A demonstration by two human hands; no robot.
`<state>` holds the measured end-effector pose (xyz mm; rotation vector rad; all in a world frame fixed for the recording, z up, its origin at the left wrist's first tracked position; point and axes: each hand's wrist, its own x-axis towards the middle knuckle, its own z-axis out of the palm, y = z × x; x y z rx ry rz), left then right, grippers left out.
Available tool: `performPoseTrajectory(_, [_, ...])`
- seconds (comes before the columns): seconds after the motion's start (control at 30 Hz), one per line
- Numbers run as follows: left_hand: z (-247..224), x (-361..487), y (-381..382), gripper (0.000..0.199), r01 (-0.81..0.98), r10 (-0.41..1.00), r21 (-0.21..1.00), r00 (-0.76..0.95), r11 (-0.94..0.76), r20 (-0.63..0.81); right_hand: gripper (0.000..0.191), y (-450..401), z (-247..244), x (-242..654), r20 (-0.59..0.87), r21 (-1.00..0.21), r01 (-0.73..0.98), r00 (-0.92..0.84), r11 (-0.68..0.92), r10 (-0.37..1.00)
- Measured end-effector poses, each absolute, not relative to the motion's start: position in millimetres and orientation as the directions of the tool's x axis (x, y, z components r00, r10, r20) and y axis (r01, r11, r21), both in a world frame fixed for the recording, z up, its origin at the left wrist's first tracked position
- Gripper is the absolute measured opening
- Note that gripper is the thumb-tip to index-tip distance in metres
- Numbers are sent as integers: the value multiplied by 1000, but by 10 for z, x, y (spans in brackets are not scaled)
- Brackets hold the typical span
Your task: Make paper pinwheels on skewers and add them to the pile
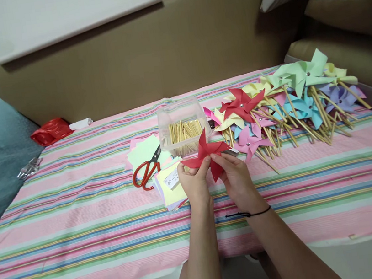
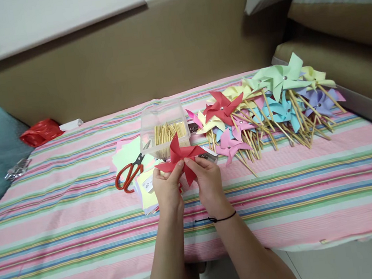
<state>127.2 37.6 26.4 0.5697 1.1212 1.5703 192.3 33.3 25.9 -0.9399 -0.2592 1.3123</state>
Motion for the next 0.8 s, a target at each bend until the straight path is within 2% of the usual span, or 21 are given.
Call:
performPoseTrajectory(0.4, [258,1300,362,47,-447,927,894,-322,27,-189,18,353,137,1868,-308,-782,-622,448,45,839])
performPoseTrajectory(0.53, [271,1276,362,52,-465,946,884,-259,52,-193,17,361,100,1897,-291,-797,-601,475,65,831])
performPoseTrajectory(0.63, [318,1167,377,53,-413,960,903,-183,118,-210,16,377,104,2002,-256,-827,-562,430,35,866])
performPoseTrajectory(0.8, [374,937,398,49,-335,979,921,13,198,-206,19,394,97,2228,-155,-929,-368,312,-31,937])
